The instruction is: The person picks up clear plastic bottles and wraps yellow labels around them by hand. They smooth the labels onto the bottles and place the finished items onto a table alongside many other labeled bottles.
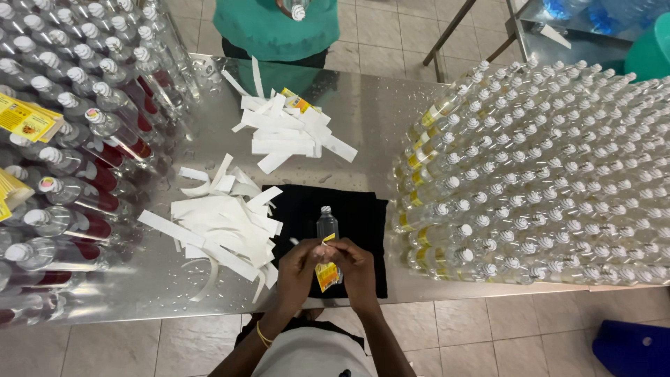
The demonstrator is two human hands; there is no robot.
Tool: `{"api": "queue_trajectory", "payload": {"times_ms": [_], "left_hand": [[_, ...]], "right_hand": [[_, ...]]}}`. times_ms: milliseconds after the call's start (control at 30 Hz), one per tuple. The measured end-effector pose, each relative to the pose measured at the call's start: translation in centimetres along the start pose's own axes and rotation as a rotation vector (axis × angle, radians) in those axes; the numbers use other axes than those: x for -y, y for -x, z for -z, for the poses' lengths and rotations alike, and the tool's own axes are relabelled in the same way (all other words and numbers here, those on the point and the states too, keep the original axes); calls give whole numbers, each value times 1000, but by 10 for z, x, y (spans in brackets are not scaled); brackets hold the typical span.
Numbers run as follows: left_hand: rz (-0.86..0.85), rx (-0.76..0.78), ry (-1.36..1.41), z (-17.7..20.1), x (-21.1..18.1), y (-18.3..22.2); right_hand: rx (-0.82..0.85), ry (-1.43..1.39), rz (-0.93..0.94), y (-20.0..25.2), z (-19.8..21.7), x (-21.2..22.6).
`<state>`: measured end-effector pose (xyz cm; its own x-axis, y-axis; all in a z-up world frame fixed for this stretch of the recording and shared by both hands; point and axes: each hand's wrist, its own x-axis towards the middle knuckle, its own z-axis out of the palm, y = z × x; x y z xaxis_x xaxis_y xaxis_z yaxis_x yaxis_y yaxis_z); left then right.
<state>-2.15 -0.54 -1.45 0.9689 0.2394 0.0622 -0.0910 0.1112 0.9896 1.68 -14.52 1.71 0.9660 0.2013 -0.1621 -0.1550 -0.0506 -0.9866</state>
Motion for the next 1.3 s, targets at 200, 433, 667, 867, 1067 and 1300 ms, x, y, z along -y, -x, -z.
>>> {"api": "queue_trajectory", "payload": {"times_ms": [200, 433, 667, 867, 1067, 1300], "left_hand": [[49, -109, -185, 4, 24, -5], [311, -469, -15, 33, 38, -48], [424, -677, -29, 125, 102, -85], [285, -799, -254, 197, 156, -92], [98, -416, -434, 93, 67, -50], [-356, 203, -981, -9, 148, -53]], "right_hand": [[17, 44, -44, 3, -6, 16], [-162, -350, -111, 3, 7, -7], [-421, -652, -165, -16, 51, -43], [-431, -656, -156, -34, 74, -56], [-358, -739, -164, -28, 67, -28], [-280, -740, -175, -22, 89, -21]]}}
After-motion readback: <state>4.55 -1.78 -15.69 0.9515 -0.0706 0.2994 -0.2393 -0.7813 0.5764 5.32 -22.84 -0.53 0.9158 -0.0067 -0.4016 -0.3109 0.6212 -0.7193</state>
